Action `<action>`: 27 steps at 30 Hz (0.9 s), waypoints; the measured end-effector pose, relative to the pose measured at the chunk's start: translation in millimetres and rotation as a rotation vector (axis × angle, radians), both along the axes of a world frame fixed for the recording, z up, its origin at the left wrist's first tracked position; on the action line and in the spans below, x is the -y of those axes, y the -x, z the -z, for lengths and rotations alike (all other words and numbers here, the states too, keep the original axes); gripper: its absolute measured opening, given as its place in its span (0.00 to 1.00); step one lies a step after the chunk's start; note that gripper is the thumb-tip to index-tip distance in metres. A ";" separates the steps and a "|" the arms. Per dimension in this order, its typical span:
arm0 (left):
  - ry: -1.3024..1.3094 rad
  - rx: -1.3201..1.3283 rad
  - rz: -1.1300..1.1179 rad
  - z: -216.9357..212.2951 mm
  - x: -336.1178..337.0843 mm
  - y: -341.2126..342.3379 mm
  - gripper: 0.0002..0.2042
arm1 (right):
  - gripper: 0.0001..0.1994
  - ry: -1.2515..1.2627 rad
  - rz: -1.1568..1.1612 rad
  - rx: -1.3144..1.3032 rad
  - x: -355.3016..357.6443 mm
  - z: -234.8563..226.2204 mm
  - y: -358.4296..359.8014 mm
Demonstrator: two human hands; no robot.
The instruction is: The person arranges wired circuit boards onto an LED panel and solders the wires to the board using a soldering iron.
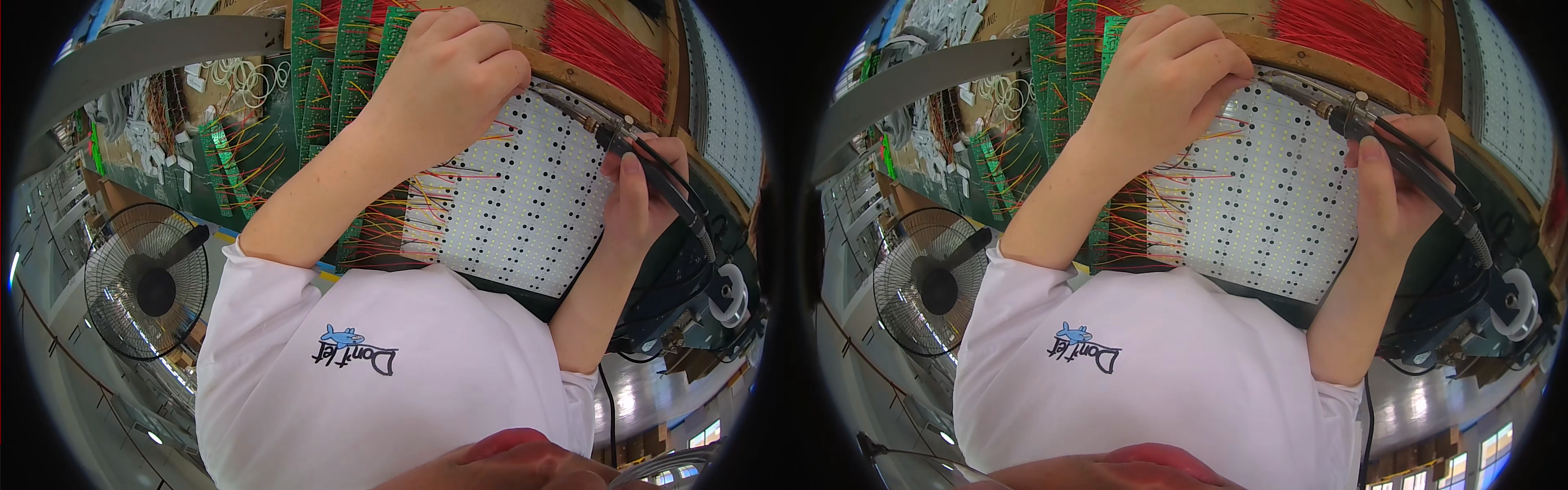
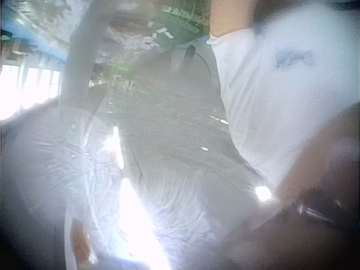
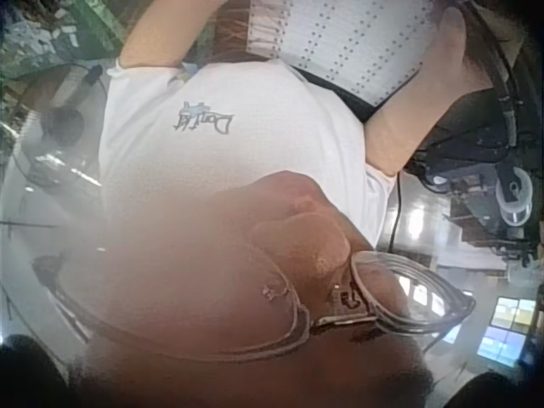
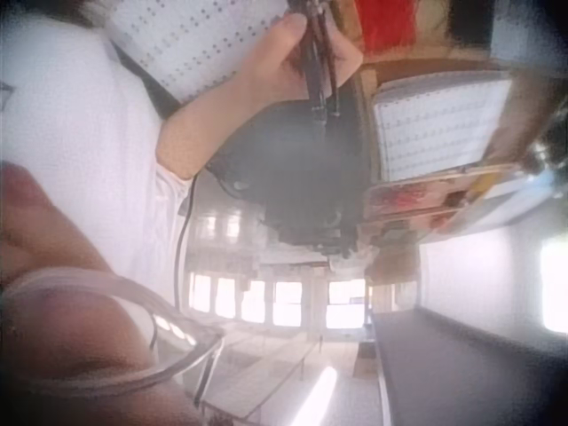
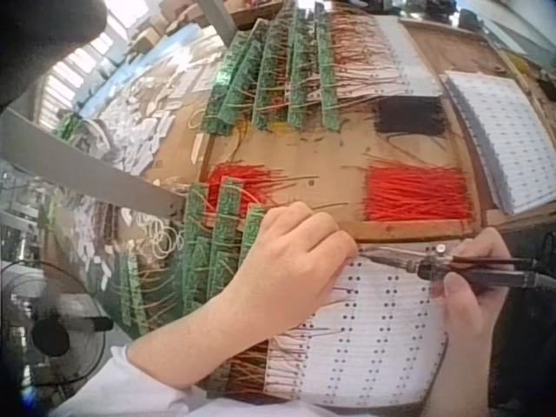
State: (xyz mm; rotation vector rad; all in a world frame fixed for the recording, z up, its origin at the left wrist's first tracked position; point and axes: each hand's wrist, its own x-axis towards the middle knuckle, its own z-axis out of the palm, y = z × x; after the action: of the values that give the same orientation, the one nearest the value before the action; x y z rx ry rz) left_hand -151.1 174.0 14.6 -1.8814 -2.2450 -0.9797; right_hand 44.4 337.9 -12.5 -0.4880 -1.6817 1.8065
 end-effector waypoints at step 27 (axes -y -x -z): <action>0.027 -0.034 0.007 4.8 3.7 4.4 0.07 | 0.10 0.283 0.218 -0.128 -4.1 -2.5 -1.4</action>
State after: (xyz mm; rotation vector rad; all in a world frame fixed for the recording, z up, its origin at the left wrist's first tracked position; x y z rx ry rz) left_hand -155.4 170.2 9.8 -1.9029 -2.2453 -0.9158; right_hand 45.8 342.0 -10.0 -0.6357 -1.2422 1.8766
